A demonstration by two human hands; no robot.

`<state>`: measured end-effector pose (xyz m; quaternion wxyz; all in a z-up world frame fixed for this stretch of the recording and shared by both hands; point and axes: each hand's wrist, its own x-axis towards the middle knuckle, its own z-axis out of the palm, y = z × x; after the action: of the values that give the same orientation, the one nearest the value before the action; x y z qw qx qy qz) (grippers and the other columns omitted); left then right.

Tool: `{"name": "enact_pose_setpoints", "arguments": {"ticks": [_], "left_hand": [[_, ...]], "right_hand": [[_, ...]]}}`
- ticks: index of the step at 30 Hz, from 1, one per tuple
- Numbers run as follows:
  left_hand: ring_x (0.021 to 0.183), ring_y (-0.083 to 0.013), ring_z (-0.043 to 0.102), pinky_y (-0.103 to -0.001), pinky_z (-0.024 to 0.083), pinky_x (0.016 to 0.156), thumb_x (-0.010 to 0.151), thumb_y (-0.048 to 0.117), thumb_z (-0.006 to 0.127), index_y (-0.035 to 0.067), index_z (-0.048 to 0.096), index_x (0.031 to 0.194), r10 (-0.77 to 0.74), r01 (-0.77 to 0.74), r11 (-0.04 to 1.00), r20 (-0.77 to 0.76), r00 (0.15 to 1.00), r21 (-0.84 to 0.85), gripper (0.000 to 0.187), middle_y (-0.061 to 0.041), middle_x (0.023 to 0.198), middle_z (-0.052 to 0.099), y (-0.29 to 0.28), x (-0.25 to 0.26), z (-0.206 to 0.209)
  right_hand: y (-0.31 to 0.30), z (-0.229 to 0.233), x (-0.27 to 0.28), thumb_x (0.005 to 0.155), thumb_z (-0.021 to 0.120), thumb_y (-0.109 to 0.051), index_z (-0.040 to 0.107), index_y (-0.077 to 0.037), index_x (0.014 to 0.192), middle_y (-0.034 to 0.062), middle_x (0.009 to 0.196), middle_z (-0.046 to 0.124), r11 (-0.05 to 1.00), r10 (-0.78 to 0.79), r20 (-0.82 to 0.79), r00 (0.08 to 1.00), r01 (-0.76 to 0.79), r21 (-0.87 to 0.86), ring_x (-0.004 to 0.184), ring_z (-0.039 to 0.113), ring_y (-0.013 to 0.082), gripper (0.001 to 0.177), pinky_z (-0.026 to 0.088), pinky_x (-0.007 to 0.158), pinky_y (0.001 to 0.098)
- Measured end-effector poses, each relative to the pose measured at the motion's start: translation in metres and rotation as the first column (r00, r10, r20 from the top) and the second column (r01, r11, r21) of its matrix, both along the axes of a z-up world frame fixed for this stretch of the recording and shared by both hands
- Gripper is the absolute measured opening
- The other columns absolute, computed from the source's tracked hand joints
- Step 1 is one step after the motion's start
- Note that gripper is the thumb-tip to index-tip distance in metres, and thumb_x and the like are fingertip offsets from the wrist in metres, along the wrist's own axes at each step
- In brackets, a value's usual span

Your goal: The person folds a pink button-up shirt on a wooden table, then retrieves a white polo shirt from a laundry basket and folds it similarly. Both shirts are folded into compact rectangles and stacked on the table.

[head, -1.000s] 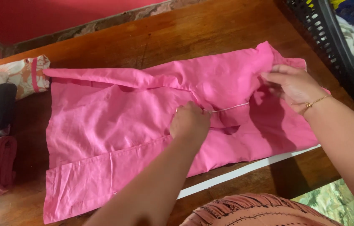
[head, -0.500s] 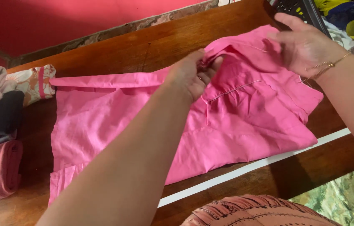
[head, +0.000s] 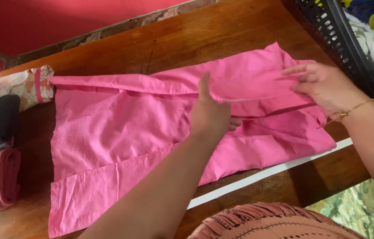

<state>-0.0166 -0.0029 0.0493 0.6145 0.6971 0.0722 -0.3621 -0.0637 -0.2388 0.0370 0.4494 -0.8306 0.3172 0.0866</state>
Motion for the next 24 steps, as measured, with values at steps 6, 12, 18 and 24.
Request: {"name": "enact_pose_setpoints", "arguments": {"ticks": [6,12,18,24], "left_hand": [[0.087,-0.0138,0.075,-0.028,0.063,0.075,0.101,0.018,0.045,0.019,0.070,0.126,-0.446,0.259,0.857,0.391,0.805,0.445,0.035,0.002,0.123,0.076,-0.003,-0.013,-0.033],[0.070,-0.0198,0.065,-0.031,0.057,0.057,0.083,-0.010,0.040,0.022,0.054,0.145,-0.599,0.375,0.726,0.261,0.757,0.577,0.071,-0.011,0.103,0.070,0.013,-0.025,-0.039],[0.117,-0.0238,0.054,-0.035,0.062,0.085,0.094,0.020,0.071,0.020,0.077,0.094,-0.712,0.184,0.633,0.472,0.519,0.752,0.006,-0.008,0.117,0.054,-0.006,0.016,-0.030],[0.074,-0.0151,0.067,-0.024,0.057,0.064,0.081,0.017,0.071,0.012,0.078,0.111,-0.017,0.019,1.000,0.503,0.864,0.000,0.031,-0.007,0.093,0.077,-0.036,0.120,-0.145]], "right_hand": [[0.000,-0.013,-0.014,0.105,0.048,-0.001,0.074,-0.012,0.129,0.0179,0.107,0.068,0.986,-0.111,-0.094,0.989,0.121,0.111,0.065,0.046,0.0183,0.036,0.042,0.056,0.0262],[-0.012,-0.038,-0.035,0.087,0.044,0.024,0.077,-0.015,0.128,0.0125,0.109,0.077,0.981,0.145,-0.088,0.985,-0.155,-0.120,0.084,0.069,0.0234,0.065,0.050,0.072,0.0299],[-0.030,-0.047,-0.021,0.078,0.066,0.010,0.082,-0.019,0.110,0.0054,0.088,0.078,0.836,0.381,0.076,0.922,-0.307,-0.455,0.065,0.063,0.0193,0.046,0.051,0.066,0.0302],[-0.040,-0.034,0.026,0.098,0.065,-0.011,0.070,-0.007,0.121,0.0149,0.107,0.070,0.996,0.057,0.088,0.995,-0.051,-0.068,0.086,0.063,0.0257,0.024,0.052,0.076,0.0360]]}}
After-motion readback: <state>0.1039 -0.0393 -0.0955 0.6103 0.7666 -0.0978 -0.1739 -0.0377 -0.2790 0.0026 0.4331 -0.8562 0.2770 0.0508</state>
